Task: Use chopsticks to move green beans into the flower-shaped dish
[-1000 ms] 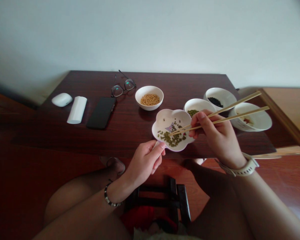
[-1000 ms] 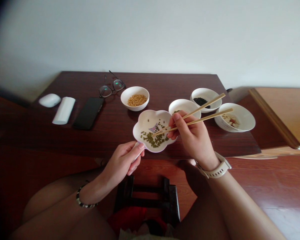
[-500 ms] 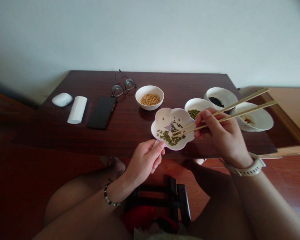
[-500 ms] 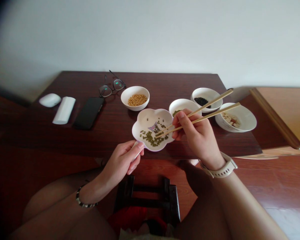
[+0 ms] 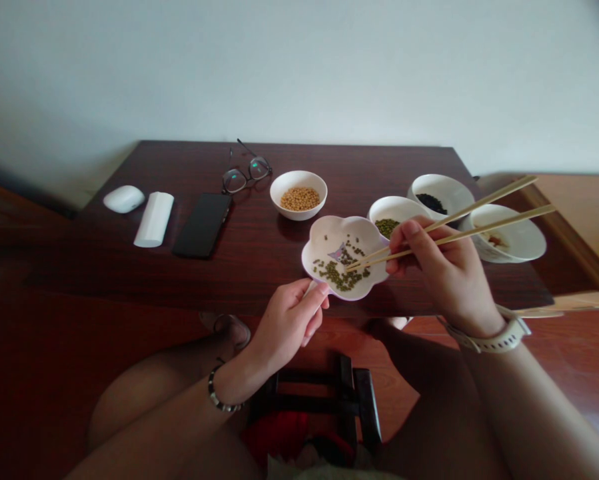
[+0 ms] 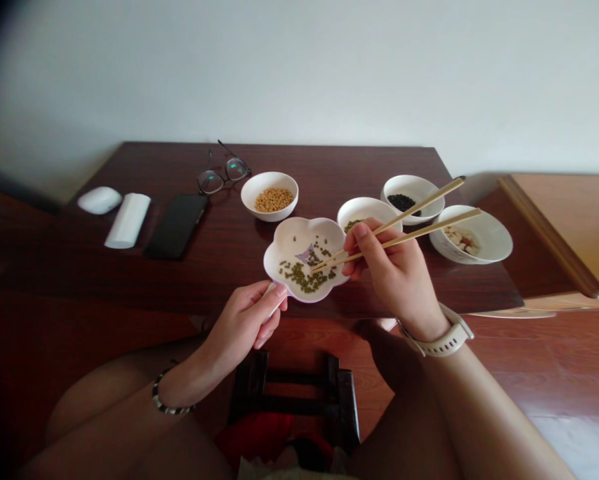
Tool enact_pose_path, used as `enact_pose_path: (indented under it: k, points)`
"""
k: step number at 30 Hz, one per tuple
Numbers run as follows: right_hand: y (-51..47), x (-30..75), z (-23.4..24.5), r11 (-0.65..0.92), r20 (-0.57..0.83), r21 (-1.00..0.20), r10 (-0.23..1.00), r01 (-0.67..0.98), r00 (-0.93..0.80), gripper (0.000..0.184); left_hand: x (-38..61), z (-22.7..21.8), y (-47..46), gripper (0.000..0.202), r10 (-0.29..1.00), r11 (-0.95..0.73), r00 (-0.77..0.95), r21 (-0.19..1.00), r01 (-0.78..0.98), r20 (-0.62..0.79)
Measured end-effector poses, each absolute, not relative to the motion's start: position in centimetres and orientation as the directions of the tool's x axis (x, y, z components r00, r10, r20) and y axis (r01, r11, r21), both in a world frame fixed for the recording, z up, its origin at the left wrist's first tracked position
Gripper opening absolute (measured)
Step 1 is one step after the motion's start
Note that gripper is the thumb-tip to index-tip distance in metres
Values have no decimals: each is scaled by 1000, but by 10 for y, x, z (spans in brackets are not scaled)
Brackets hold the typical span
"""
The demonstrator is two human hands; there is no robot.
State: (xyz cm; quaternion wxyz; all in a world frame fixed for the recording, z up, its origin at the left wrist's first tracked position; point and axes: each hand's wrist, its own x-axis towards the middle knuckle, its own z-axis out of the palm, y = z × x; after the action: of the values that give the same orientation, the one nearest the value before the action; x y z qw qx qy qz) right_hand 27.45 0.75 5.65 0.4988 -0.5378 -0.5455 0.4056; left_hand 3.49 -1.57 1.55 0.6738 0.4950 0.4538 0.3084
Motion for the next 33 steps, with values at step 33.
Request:
enact_pose_path:
  k: [33]
  points:
    - [7, 274, 53, 90, 100, -979, 994, 181, 51, 40, 37, 15, -16, 41, 869, 326, 386, 945, 26, -310]
